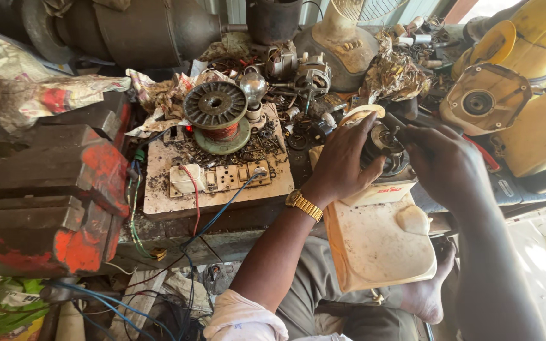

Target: The person is repairing a small electric motor or starter assembly. They use a hammer to tap a central component and a screwdriver to adjust internal parts while holding the device steady.

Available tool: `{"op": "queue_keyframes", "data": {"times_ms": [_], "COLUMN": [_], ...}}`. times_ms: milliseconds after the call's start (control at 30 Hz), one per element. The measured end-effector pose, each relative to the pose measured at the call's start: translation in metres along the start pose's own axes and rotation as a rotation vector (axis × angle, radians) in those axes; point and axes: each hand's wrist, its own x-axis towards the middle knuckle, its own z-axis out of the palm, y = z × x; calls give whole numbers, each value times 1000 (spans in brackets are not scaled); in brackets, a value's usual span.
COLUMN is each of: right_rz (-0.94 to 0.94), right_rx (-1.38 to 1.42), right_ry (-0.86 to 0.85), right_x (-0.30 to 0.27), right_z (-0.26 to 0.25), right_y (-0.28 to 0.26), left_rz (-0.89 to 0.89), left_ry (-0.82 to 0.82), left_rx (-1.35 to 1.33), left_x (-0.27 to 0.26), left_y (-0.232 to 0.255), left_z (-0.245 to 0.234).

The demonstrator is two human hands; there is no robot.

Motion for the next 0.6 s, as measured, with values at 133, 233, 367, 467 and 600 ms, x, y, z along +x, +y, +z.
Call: {"op": "queue_keyframes", "data": {"times_ms": [133,233,367,467,600], "right_rz": [20,127,96,90,36], "right_rx": [-32,-50,-41,-46,-19], "right_ry": [-22,-39,13,18,8], "right_x": [-5,2,10,9,-2], "right_z": [-5,4,19,18,4], "right_y": [-4,2,6,7,2], "left_rz": [-38,-47,-12,-3,-54], "left_ry": [-40,-46,-7,-3,-50], "left_rx": [-6,-8,18,7,-20], "left_x": [-1,-1,0,1,0], "left_y": [-4,-3,-1,-1,-1], "left_z": [3,4,2,0,0]}}
